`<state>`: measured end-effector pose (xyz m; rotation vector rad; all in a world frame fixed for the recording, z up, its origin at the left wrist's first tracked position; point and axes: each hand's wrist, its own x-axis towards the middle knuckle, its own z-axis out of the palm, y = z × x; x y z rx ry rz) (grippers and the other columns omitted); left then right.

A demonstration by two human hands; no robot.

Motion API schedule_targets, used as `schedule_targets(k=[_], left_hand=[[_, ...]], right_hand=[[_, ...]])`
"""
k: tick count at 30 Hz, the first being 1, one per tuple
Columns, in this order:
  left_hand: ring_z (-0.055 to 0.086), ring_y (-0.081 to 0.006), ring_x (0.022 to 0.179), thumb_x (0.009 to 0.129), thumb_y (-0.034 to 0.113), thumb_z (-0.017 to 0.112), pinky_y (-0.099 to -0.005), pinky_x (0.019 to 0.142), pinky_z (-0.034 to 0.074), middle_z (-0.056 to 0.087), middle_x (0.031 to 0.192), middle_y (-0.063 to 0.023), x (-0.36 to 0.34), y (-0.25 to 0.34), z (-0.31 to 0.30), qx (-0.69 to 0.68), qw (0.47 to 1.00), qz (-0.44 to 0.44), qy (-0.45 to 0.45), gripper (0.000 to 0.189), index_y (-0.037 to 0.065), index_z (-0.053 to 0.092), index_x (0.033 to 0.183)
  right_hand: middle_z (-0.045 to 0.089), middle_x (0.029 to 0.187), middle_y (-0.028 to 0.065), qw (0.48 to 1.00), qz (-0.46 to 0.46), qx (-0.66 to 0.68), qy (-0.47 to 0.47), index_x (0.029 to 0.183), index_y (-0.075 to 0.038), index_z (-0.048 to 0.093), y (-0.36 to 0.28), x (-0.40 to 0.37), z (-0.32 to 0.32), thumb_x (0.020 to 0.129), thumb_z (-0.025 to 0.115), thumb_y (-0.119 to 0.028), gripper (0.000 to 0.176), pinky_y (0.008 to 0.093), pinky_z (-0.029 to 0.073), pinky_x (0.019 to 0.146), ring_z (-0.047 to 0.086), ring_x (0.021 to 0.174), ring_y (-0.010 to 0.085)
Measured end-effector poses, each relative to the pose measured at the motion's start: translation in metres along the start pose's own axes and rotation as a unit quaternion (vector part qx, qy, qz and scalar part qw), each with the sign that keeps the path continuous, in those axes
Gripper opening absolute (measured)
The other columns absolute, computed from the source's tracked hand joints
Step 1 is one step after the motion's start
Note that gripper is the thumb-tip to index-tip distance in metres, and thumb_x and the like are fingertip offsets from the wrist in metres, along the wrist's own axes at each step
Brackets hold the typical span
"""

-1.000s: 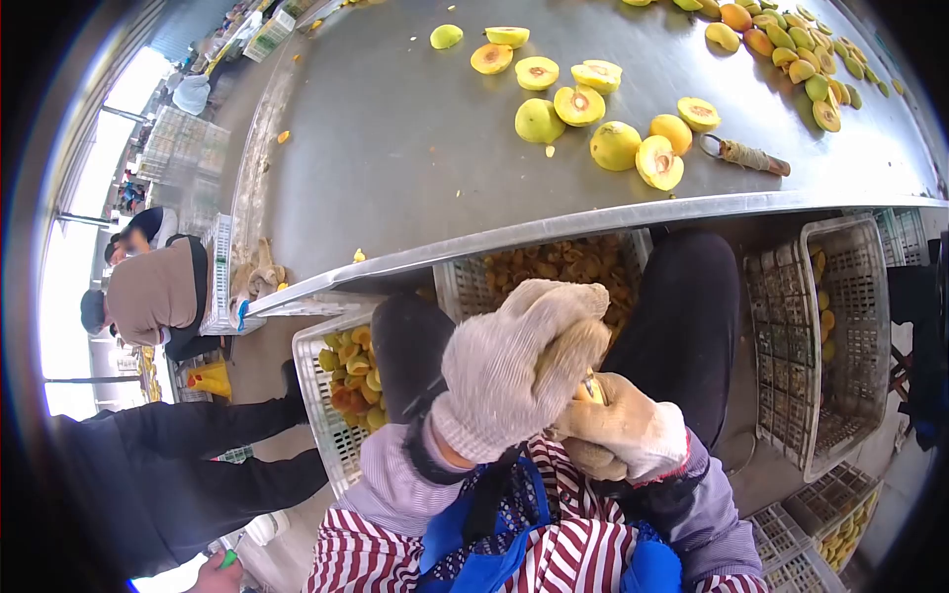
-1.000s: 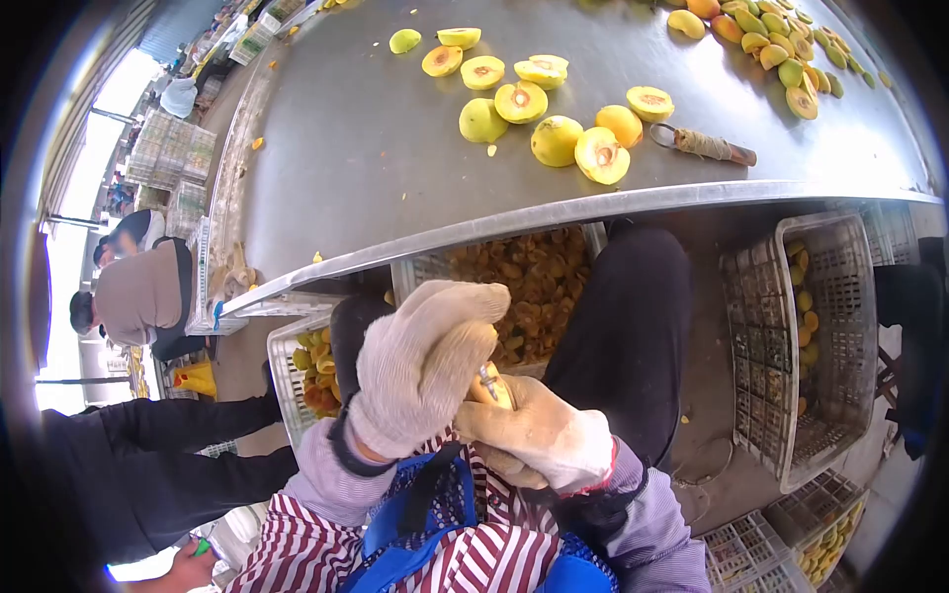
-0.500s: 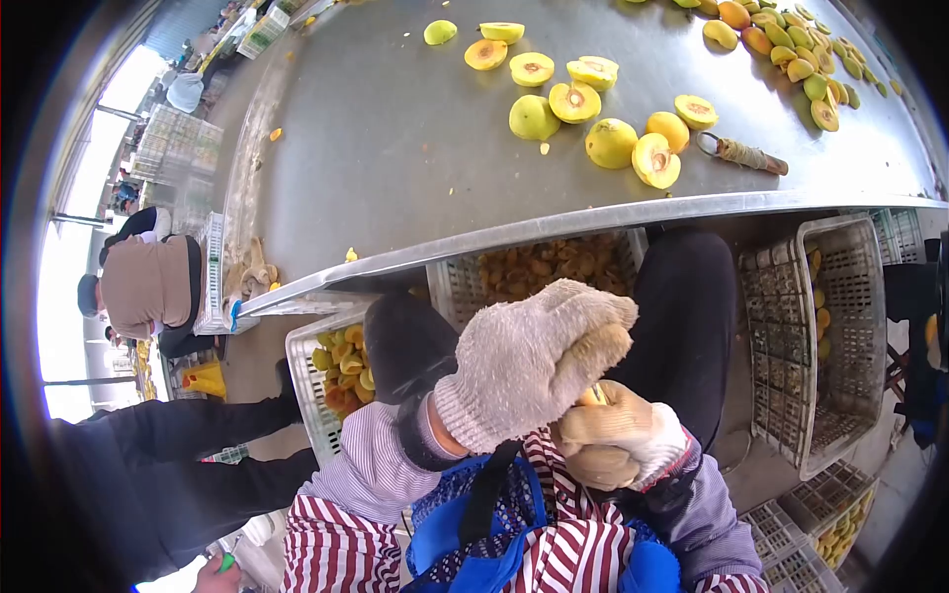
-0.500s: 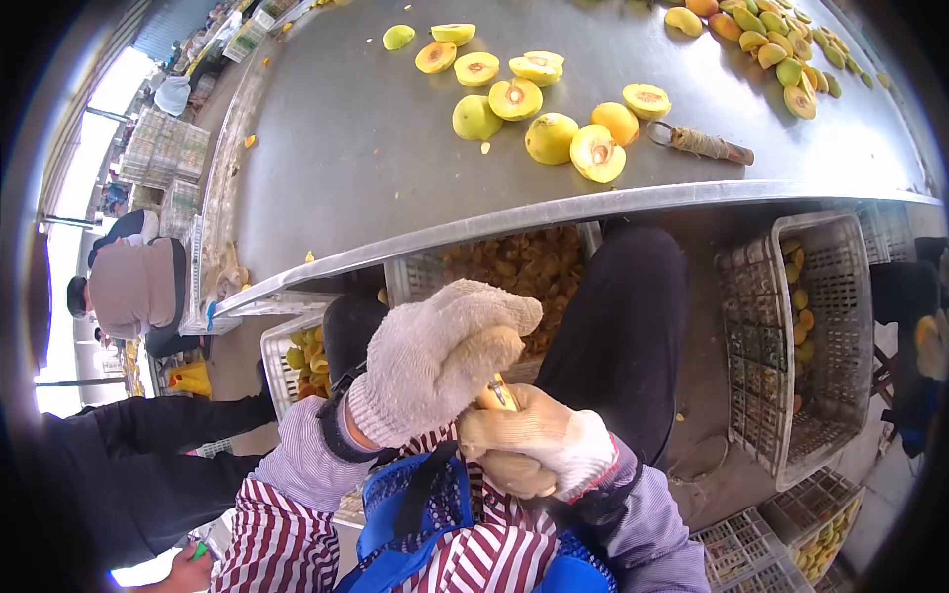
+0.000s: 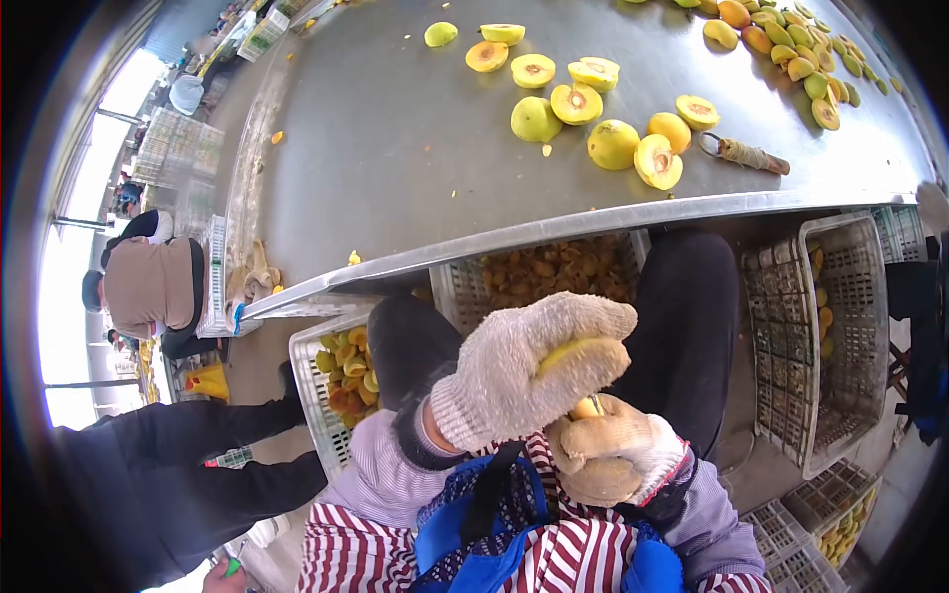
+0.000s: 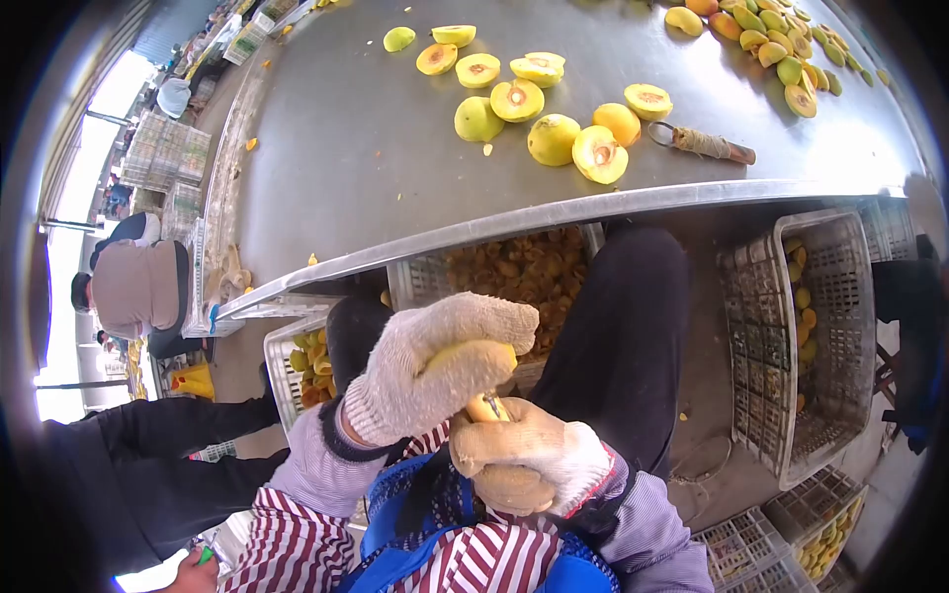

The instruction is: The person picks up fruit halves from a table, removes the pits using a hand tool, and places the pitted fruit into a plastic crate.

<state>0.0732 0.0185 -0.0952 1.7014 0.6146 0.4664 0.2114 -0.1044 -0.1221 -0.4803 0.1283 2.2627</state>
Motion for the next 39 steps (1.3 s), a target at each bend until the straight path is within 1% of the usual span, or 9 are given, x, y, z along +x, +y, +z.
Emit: schedule_targets(k=[5,10,13,16,18,23,32,34,39], left_hand=[[0.072,-0.0283,0.087,0.087,0.029,0.078,-0.0340,0.073,0.059,0.073,0.109,-0.0082,0.005,0.009,-0.001,0.176,0.973,0.150,0.019,0.035,0.010,0.070,0.115],[0.067,-0.0184,0.102,0.097,0.020,0.069,-0.0312,0.088,0.054,0.071,0.112,-0.0135,0.012,0.009,-0.001,-0.169,0.978,-0.117,-0.045,0.030,-0.002,0.068,0.119],[0.065,-0.0184,0.107,0.098,0.018,0.067,-0.0304,0.092,0.053,0.069,0.116,-0.0139,0.009,0.011,-0.002,-0.166,0.976,-0.138,-0.005,0.027,-0.002,0.069,0.118],[0.068,-0.0181,0.101,0.097,0.014,0.068,-0.0305,0.088,0.055,0.072,0.111,-0.0134,0.005,0.011,-0.002,0.003,0.998,-0.058,0.024,0.026,-0.002,0.069,0.117],[0.071,-0.0185,0.095,0.096,0.012,0.068,-0.0308,0.083,0.057,0.074,0.106,-0.0140,0.002,0.009,-0.001,0.157,0.986,0.024,0.052,0.026,-0.003,0.069,0.117],[0.073,-0.0216,0.090,0.096,0.012,0.068,-0.0314,0.079,0.058,0.074,0.105,-0.0154,-0.004,0.001,0.000,0.057,0.993,0.081,0.064,0.024,-0.002,0.070,0.115],[0.074,-0.0205,0.091,0.097,0.019,0.066,-0.0319,0.077,0.057,0.074,0.104,-0.0144,-0.006,0.013,-0.004,0.191,0.970,0.152,0.021,0.028,-0.002,0.070,0.114],[0.072,-0.0172,0.093,0.099,0.020,0.064,-0.0304,0.079,0.056,0.074,0.104,-0.0126,-0.009,0.007,0.007,0.002,0.992,0.102,0.074,0.028,-0.002,0.070,0.115],[0.071,-0.0190,0.092,0.100,0.024,0.062,-0.0317,0.081,0.056,0.073,0.104,-0.0157,0.002,0.012,0.000,0.052,0.997,-0.049,-0.032,0.031,-0.004,0.070,0.111]], right_hand=[[0.053,0.072,0.0017,0.998,-0.006,-0.015,-0.064,0.091,-0.004,0.056,0.003,0.001,-0.004,0.094,0.065,-0.010,0.011,0.0243,0.028,0.035,0.039,0.039,0.0075],[0.053,0.072,0.0019,0.998,-0.056,-0.015,0.020,0.091,-0.006,0.056,0.006,-0.002,0.020,0.094,0.067,-0.014,0.014,0.0246,0.031,0.037,0.038,0.040,0.0081],[0.050,0.065,-0.0013,1.000,-0.007,-0.025,-0.001,0.090,-0.008,0.054,-0.012,-0.003,0.021,0.094,0.067,-0.019,0.018,0.0246,0.033,0.040,0.040,0.043,0.0070],[0.045,0.057,-0.0033,0.947,-0.071,-0.235,0.207,0.094,-0.008,0.053,-0.009,0.003,0.042,0.096,0.064,-0.020,0.016,0.0240,0.025,0.034,0.035,0.038,0.0057],[0.045,0.056,-0.0033,0.962,-0.043,-0.205,0.172,0.094,-0.008,0.054,-0.008,-0.001,0.035,0.096,0.063,-0.020,0.015,0.0239,0.025,0.034,0.036,0.038,0.0059],[0.045,0.052,0.0004,0.990,0.008,-0.093,0.102,0.087,-0.003,0.056,-0.001,-0.004,0.032,0.094,0.064,-0.012,0.014,0.0273,0.026,0.035,0.037,0.036,0.0104],[0.044,0.051,0.0002,0.997,0.028,-0.054,0.052,0.086,-0.002,0.056,0.005,-0.008,0.033,0.094,0.062,-0.010,0.013,0.0275,0.027,0.035,0.038,0.035,0.0104],[0.044,0.051,0.0000,0.997,0.036,-0.041,0.049,0.086,-0.002,0.056,0.006,-0.009,0.032,0.094,0.062,-0.010,0.013,0.0272,0.028,0.035,0.038,0.035,0.0104],[0.047,0.053,0.0007,0.996,-0.018,-0.037,0.075,0.087,-0.003,0.057,0.014,-0.011,0.030,0.096,0.062,-0.011,0.013,0.0257,0.030,0.035,0.040,0.036,0.0102]])
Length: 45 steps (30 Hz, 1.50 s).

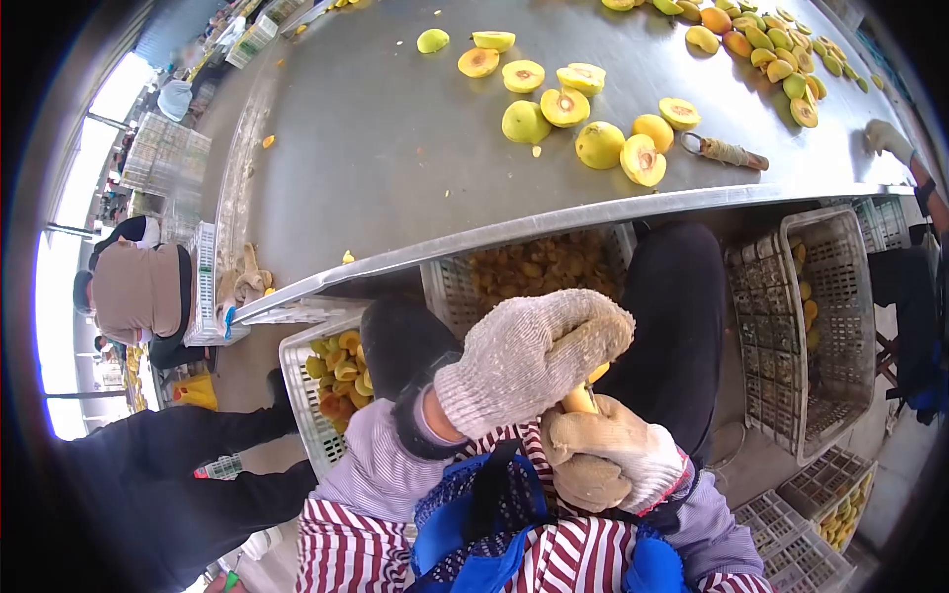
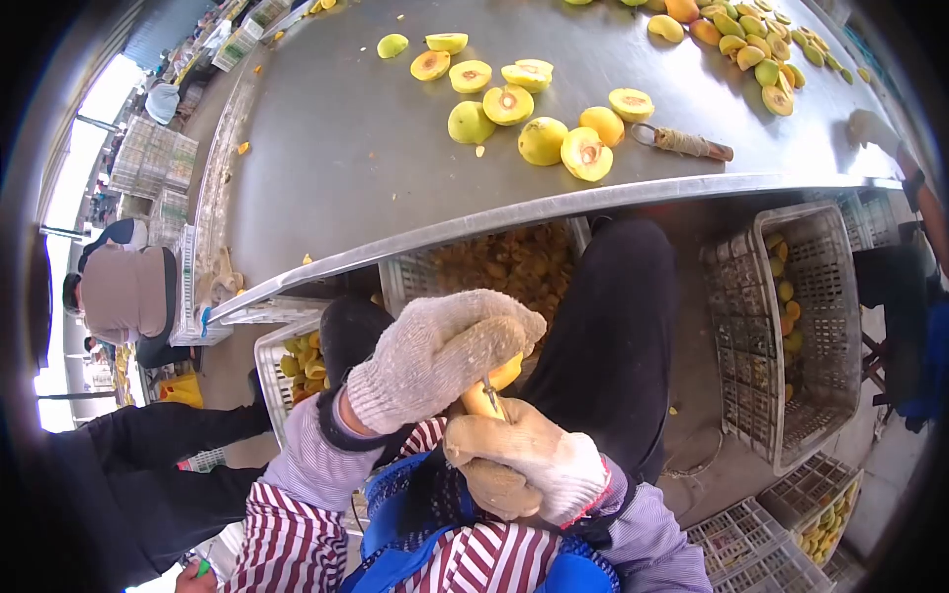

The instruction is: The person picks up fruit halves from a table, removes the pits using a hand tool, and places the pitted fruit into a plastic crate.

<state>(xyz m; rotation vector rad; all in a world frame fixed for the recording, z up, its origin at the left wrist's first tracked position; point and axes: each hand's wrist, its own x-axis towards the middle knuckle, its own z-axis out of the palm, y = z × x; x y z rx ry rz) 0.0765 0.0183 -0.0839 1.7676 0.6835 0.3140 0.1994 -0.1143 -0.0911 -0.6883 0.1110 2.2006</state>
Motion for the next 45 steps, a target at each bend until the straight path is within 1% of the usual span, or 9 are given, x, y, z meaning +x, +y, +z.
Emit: schedule_targets(k=[5,8,14,17,23,30,32,35,45], left_hand=[[0.070,-0.0221,0.097,0.098,0.033,0.063,-0.0359,0.085,0.056,0.073,0.107,-0.0167,-0.005,-0.018,-0.010,-0.032,0.971,0.238,-0.009,0.040,-0.004,0.071,0.113],[0.068,-0.0257,0.106,0.096,0.037,0.064,-0.0393,0.089,0.055,0.071,0.112,-0.0179,-0.013,-0.017,-0.001,-0.249,0.963,0.099,-0.023,0.045,-0.004,0.071,0.113],[0.065,-0.0263,0.115,0.099,0.035,0.065,-0.0378,0.100,0.053,0.064,0.130,-0.0183,-0.016,-0.019,-0.009,-0.241,0.966,0.085,-0.027,0.054,-0.005,0.056,0.135],[0.066,-0.0239,0.113,0.098,0.037,0.066,-0.0372,0.098,0.054,0.066,0.127,-0.0174,-0.027,-0.016,-0.001,-0.289,0.956,0.032,0.045,0.054,-0.005,0.059,0.131],[0.068,-0.0237,0.107,0.099,0.040,0.064,-0.0369,0.093,0.056,0.069,0.121,-0.0176,-0.032,-0.025,0.003,-0.323,0.945,0.041,0.028,0.053,-0.005,0.062,0.127],[0.067,-0.0207,0.108,0.101,0.034,0.063,-0.0354,0.095,0.054,0.068,0.121,-0.0155,-0.039,-0.017,0.007,-0.353,0.931,0.040,0.085,0.045,-0.002,0.062,0.127],[0.065,-0.0173,0.109,0.102,0.025,0.064,-0.0321,0.097,0.052,0.068,0.121,-0.0129,-0.043,-0.019,0.011,-0.382,0.919,0.044,0.090,0.037,-0.001,0.062,0.127],[0.070,-0.0268,0.104,0.098,0.045,0.064,-0.0390,0.091,0.058,0.068,0.120,-0.0215,-0.047,-0.020,0.015,-0.340,0.934,0.043,0.102,0.058,-0.005,0.060,0.127],[0.070,-0.0229,0.098,0.100,0.038,0.064,-0.0355,0.087,0.056,0.071,0.113,-0.0173,-0.053,-0.014,0.024,-0.467,0.878,0.061,0.082,0.047,-0.003,0.065,0.123]], right_hand=[[0.047,0.054,0.0002,1.000,0.009,-0.023,-0.020,0.088,-0.003,0.056,0.005,0.005,0.004,0.096,0.064,-0.012,0.015,0.0252,0.030,0.034,0.040,0.036,0.0093],[0.047,0.056,-0.0001,0.997,0.025,0.031,-0.070,0.088,-0.004,0.056,0.001,0.002,0.007,0.096,0.065,-0.013,0.015,0.0251,0.030,0.034,0.042,0.039,0.0084],[0.051,0.063,-0.0017,0.970,0.012,-0.229,0.088,0.090,-0.008,0.058,-0.010,0.009,0.024,0.095,0.067,-0.025,0.020,0.0242,0.032,0.038,0.042,0.042,0.0070],[0.052,0.062,-0.0014,0.886,-0.143,-0.400,0.184,0.089,-0.007,0.057,0.006,0.017,0.020,0.094,0.068,-0.029,0.025,0.0230,0.036,0.043,0.046,0.046,0.0064],[0.054,0.065,-0.0015,0.976,0.043,-0.207,0.054,0.094,-0.005,0.060,-0.006,0.004,0.019,0.095,0.067,-0.030,0.026,0.0237,0.040,0.047,0.051,0.051,0.0061],[0.051,0.063,-0.0032,0.879,-0.108,-0.423,0.191,0.089,-0.007,0.058,0.011,0.013,0.029,0.095,0.066,-0.027,0.023,0.0226,0.036,0.045,0.047,0.049,0.0054],[0.050,0.062,-0.0034,0.948,-0.013,-0.284,0.147,0.089,-0.007,0.059,0.005,0.007,0.031,0.095,0.066,-0.027,0.022,0.0231,0.034,0.043,0.044,0.046,0.0055],[0.049,0.059,-0.0036,0.975,0.045,-0.206,0.067,0.088,-0.007,0.059,0.002,0.001,0.027,0.095,0.066,-0.025,0.021,0.0241,0.029,0.039,0.040,0.042,0.0059],[0.046,0.058,-0.0034,0.986,0.027,-0.158,0.040,0.092,-0.006,0.060,0.016,-0.003,0.023,0.095,0.068,-0.021,0.018,0.0245,0.024,0.037,0.037,0.041,0.0061]])
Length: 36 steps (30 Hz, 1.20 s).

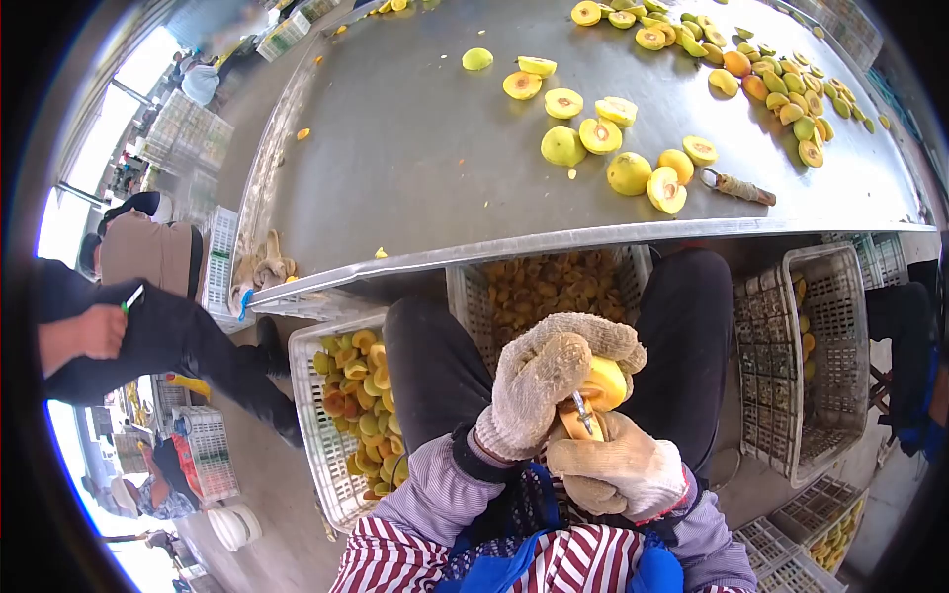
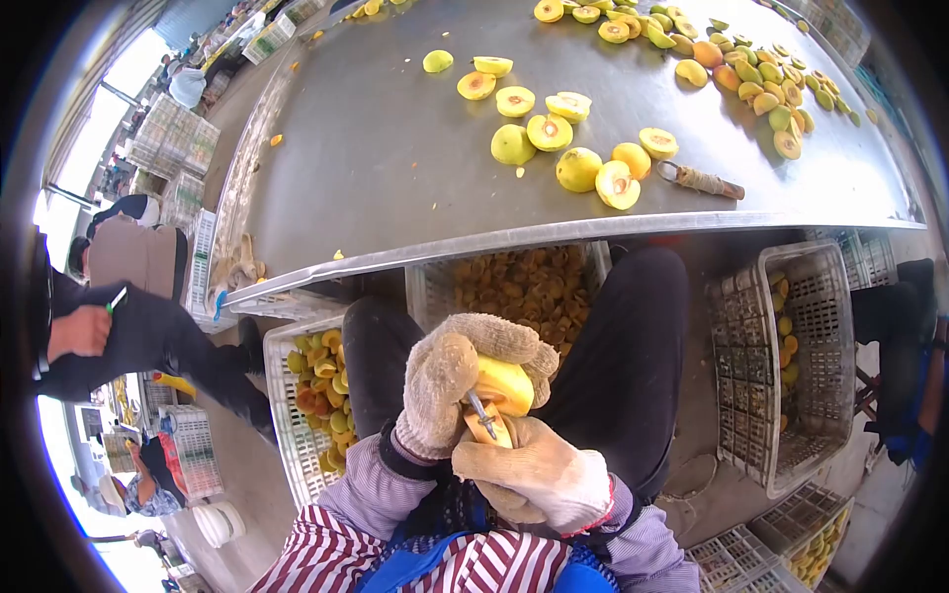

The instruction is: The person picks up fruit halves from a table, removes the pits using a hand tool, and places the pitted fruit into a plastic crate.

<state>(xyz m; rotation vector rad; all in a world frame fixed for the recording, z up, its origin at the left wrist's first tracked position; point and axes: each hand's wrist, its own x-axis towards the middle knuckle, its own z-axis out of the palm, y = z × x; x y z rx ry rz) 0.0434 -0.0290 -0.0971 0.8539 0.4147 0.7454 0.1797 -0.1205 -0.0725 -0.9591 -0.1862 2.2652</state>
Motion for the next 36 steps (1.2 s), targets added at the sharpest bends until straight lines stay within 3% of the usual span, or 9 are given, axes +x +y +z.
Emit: schedule_targets(k=[5,7,13,19,22,25,31,33,36], left_hand=[[0.071,-0.0232,0.088,0.099,0.048,0.062,-0.0359,0.080,0.059,0.073,0.106,-0.0177,0.004,-0.009,0.004,-0.004,1.000,-0.012,0.017,0.054,-0.002,0.066,0.119],[0.072,-0.0237,0.080,0.099,0.055,0.058,-0.0355,0.073,0.060,0.073,0.100,-0.0186,0.006,-0.018,0.008,-0.176,0.976,-0.124,0.014,0.059,-0.001,0.065,0.116],[0.071,-0.0260,0.091,0.099,0.061,0.053,-0.0359,0.074,0.061,0.068,0.118,-0.0167,0.016,-0.004,-0.021,-0.061,0.984,-0.089,0.145,0.065,0.002,0.058,0.127],[0.071,-0.0259,0.095,0.105,0.052,0.048,-0.0368,0.077,0.062,0.068,0.116,-0.0166,-0.005,0.024,-0.055,0.065,0.983,-0.004,0.171,0.059,0.000,0.055,0.133],[0.070,-0.0231,0.096,0.107,0.042,0.047,-0.0347,0.081,0.060,0.068,0.117,-0.0143,-0.041,0.045,-0.113,0.227,0.932,0.097,0.264,0.050,0.000,0.059,0.130],[0.066,-0.0218,0.109,0.104,0.035,0.055,-0.0323,0.090,0.055,0.066,0.125,-0.0123,-0.082,0.075,-0.150,0.435,0.788,0.099,0.424,0.041,0.002,0.064,0.126],[0.053,-0.0276,0.132,0.083,0.019,0.082,-0.0366,0.103,0.050,0.053,0.147,-0.0166,-0.077,0.085,-0.111,0.671,0.693,0.052,0.259,0.057,0.000,0.061,0.132],[0.050,-0.0296,0.137,0.074,0.018,0.090,-0.0388,0.109,0.046,0.047,0.153,-0.0177,-0.052,0.067,-0.089,0.497,0.841,0.140,0.162,0.075,0.000,0.056,0.138],[0.044,-0.0350,0.143,0.065,0.029,0.095,-0.0404,0.114,0.042,0.037,0.159,-0.0224,-0.022,0.066,-0.056,0.587,0.792,0.170,-0.013,0.102,0.004,0.044,0.149]], right_hand=[[0.049,0.063,-0.0071,0.995,-0.055,0.052,-0.058,0.094,-0.010,0.061,0.023,0.011,-0.014,0.097,0.067,-0.021,0.013,0.0221,0.031,0.043,0.044,0.049,0.0051],[0.050,0.065,-0.0092,0.981,0.025,-0.025,-0.191,0.097,-0.012,0.061,0.012,0.005,-0.022,0.099,0.066,-0.019,0.009,0.0202,0.036,0.048,0.049,0.055,0.0042],[0.050,0.057,0.0009,0.982,-0.184,0.026,-0.042,0.089,-0.001,0.059,0.000,-0.009,-0.025,0.096,0.063,-0.008,0.011,0.0241,0.027,0.035,0.040,0.039,0.0075],[0.050,0.057,-0.0012,0.986,-0.133,-0.066,0.070,0.087,-0.003,0.060,-0.013,0.011,-0.018,0.093,0.068,-0.016,0.016,0.0236,0.028,0.037,0.039,0.041,0.0068],[0.051,0.058,-0.0032,0.969,-0.140,-0.152,0.136,0.086,-0.005,0.060,-0.015,0.018,-0.017,0.093,0.069,-0.025,0.023,0.0230,0.031,0.040,0.040,0.044,0.0047],[0.053,0.060,-0.0032,0.947,-0.135,-0.220,0.191,0.086,-0.004,0.060,-0.015,0.025,-0.017,0.092,0.070,-0.027,0.026,0.0227,0.033,0.044,0.043,0.047,0.0040],[0.065,0.067,0.0111,0.825,-0.272,-0.418,0.267,0.100,-0.005,0.069,-0.002,0.045,-0.012,0.089,0.072,-0.027,0.025,0.0323,0.050,0.055,0.062,0.052,0.0231],[0.064,0.063,0.0115,0.674,-0.420,-0.520,0.315,0.092,-0.003,0.066,0.002,0.050,-0.013,0.088,0.074,-0.023,0.022,0.0361,0.049,0.053,0.064,0.052,0.0277],[0.061,0.062,0.0125,0.597,-0.432,-0.587,0.335,0.088,-0.008,0.063,0.000,0.044,-0.015,0.081,0.080,-0.019,0.021,0.0386,0.049,0.051,0.064,0.054,0.0321]])
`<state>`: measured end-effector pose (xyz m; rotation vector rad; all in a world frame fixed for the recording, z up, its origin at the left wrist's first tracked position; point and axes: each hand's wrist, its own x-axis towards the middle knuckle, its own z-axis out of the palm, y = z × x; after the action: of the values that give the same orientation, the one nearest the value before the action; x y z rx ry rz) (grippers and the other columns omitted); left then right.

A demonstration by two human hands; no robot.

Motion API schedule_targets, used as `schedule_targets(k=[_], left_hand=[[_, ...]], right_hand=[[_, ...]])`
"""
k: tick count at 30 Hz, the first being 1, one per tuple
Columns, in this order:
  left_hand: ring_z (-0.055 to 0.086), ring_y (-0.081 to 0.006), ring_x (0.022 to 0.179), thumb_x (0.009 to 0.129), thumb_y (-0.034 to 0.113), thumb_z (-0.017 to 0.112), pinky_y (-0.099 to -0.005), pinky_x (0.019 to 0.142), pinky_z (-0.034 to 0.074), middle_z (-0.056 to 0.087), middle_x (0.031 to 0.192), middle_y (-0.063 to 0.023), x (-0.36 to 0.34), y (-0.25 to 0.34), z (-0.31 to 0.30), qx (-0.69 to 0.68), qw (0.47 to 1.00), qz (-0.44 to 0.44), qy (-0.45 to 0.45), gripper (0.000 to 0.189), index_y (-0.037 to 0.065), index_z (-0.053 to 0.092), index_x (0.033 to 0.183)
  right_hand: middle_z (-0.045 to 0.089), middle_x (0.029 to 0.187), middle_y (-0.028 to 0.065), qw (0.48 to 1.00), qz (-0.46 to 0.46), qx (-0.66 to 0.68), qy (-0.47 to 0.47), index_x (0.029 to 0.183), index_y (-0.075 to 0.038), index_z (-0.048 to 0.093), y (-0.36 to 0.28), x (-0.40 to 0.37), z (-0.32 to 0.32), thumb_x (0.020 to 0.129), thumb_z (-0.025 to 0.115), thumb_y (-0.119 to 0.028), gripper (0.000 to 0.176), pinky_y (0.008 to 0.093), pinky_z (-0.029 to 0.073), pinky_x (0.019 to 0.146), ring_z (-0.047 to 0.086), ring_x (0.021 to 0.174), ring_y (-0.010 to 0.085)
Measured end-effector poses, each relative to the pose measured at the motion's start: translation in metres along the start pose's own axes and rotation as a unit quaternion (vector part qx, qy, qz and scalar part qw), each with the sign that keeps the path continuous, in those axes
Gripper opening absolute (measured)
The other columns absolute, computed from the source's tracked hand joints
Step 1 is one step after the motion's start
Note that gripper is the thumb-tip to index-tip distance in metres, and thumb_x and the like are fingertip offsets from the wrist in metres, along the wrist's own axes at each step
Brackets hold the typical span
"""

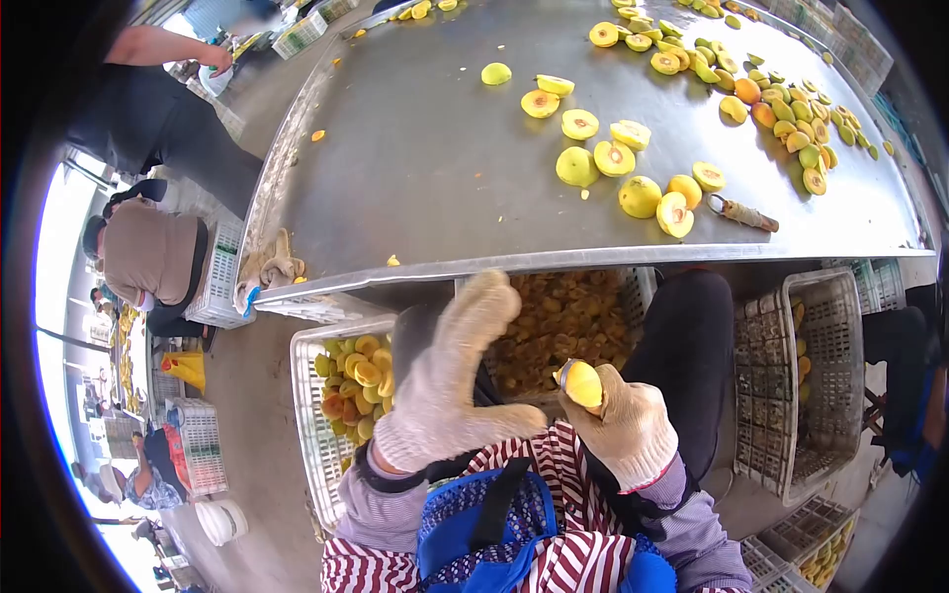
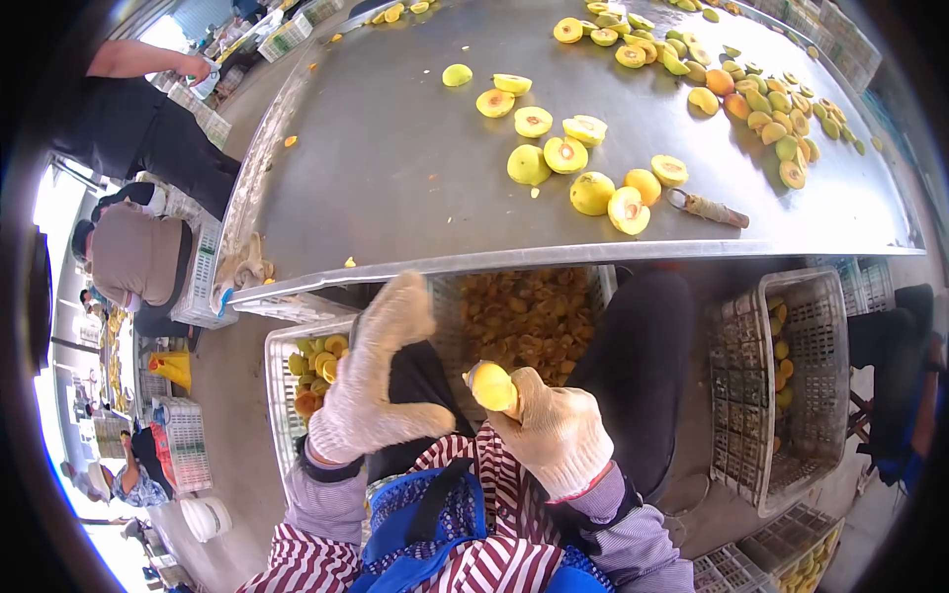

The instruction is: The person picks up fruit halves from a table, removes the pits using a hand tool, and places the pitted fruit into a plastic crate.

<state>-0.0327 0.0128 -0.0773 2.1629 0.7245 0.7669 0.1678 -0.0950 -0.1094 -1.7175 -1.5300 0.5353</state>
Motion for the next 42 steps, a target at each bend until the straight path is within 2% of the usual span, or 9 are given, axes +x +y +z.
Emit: schedule_targets(k=[13,16,20,23,25,26,27,38,42], left_hand=[[0.062,-0.0379,0.118,0.081,0.032,0.072,-0.0482,0.098,0.053,0.063,0.127,-0.0159,0.052,0.022,0.042,0.158,0.962,0.215,-0.055,0.041,0.009,0.068,0.115],[0.061,-0.0290,0.121,0.081,0.032,0.068,-0.0434,0.102,0.051,0.064,0.127,-0.0103,0.059,0.034,0.055,0.138,0.948,0.267,-0.108,0.039,0.011,0.066,0.115],[0.065,-0.0388,0.112,0.086,0.027,0.074,-0.0451,0.097,0.053,0.066,0.123,-0.0168,0.069,0.022,0.032,0.129,0.982,0.135,-0.031,0.040,0.005,0.065,0.118],[0.057,-0.0392,0.126,0.077,0.024,0.080,-0.0481,0.103,0.049,0.059,0.135,-0.0178,0.078,-0.005,0.031,0.377,0.924,0.047,-0.047,0.061,0.008,0.059,0.131],[0.054,-0.0374,0.129,0.074,0.024,0.081,-0.0476,0.105,0.048,0.057,0.139,-0.0168,0.102,-0.005,0.036,0.344,0.936,0.054,-0.043,0.070,0.009,0.055,0.137],[0.055,-0.0366,0.129,0.075,0.025,0.080,-0.0466,0.106,0.048,0.056,0.140,-0.0164,0.119,-0.001,0.042,0.311,0.946,0.079,-0.053,0.071,0.010,0.054,0.138],[0.055,-0.0358,0.129,0.076,0.025,0.080,-0.0457,0.106,0.048,0.055,0.141,-0.0161,0.136,0.004,0.050,0.278,0.953,0.104,-0.060,0.071,0.010,0.053,0.140],[0.047,-0.0342,0.139,0.090,0.022,0.062,-0.0415,0.114,0.041,0.048,0.150,-0.0150,0.315,-0.029,0.227,0.371,0.901,0.165,-0.154,0.057,0.016,0.050,0.146],[0.052,-0.0311,0.133,0.092,0.018,0.059,-0.0429,0.109,0.045,0.053,0.145,-0.0076,0.336,-0.042,0.227,0.348,0.899,0.059,-0.260,0.043,0.021,0.060,0.136]], right_hand=[[0.066,0.068,0.0097,0.997,-0.056,-0.059,-0.004,0.104,-0.008,0.068,0.021,-0.006,-0.002,0.073,0.082,-0.015,0.035,0.0398,0.055,0.059,0.068,0.062,0.0335],[0.064,0.063,0.0091,0.976,-0.134,0.145,0.091,0.101,-0.012,0.065,0.045,-0.005,0.038,0.083,0.072,-0.014,0.020,0.0386,0.054,0.054,0.067,0.058,0.0313],[0.061,0.061,0.0157,0.990,0.108,-0.056,0.077,0.101,-0.009,0.069,0.033,0.006,0.001,0.094,0.068,-0.029,0.021,0.0410,0.054,0.057,0.068,0.059,0.0304],[0.064,0.068,0.0116,0.913,0.330,0.232,0.066,0.094,-0.004,0.065,0.044,0.020,-0.023,0.094,0.068,-0.030,0.027,0.0341,0.052,0.063,0.066,0.063,0.0199],[0.051,0.066,-0.0046,0.886,0.304,0.332,0.111,0.098,-0.005,0.061,0.040,0.021,-0.020,0.096,0.064,-0.019,0.014,0.0224,0.036,0.047,0.045,0.051,0.0045],[0.065,0.071,0.0071,0.891,0.351,0.276,0.082,0.097,-0.002,0.063,0.039,0.021,-0.024,0.093,0.067,-0.028,0.027,0.0315,0.051,0.065,0.062,0.065,0.0138],[0.053,0.069,-0.0028,0.880,0.351,0.308,0.084,0.098,-0.006,0.059,0.036,0.024,-0.025,0.096,0.063,-0.016,0.011,0.0227,0.038,0.048,0.047,0.052,0.0056],[0.056,0.064,0.0025,0.819,0.365,0.438,0.067,0.100,-0.001,0.058,0.047,0.018,-0.035,0.093,0.064,-0.007,0.011,0.0246,0.042,0.045,0.050,0.046,0.0088],[0.056,0.062,0.0035,0.807,0.358,0.461,0.087,0.100,0.000,0.058,0.052,0.017,-0.035,0.093,0.064,-0.004,0.010,0.0254,0.041,0.042,0.050,0.044,0.0092]])
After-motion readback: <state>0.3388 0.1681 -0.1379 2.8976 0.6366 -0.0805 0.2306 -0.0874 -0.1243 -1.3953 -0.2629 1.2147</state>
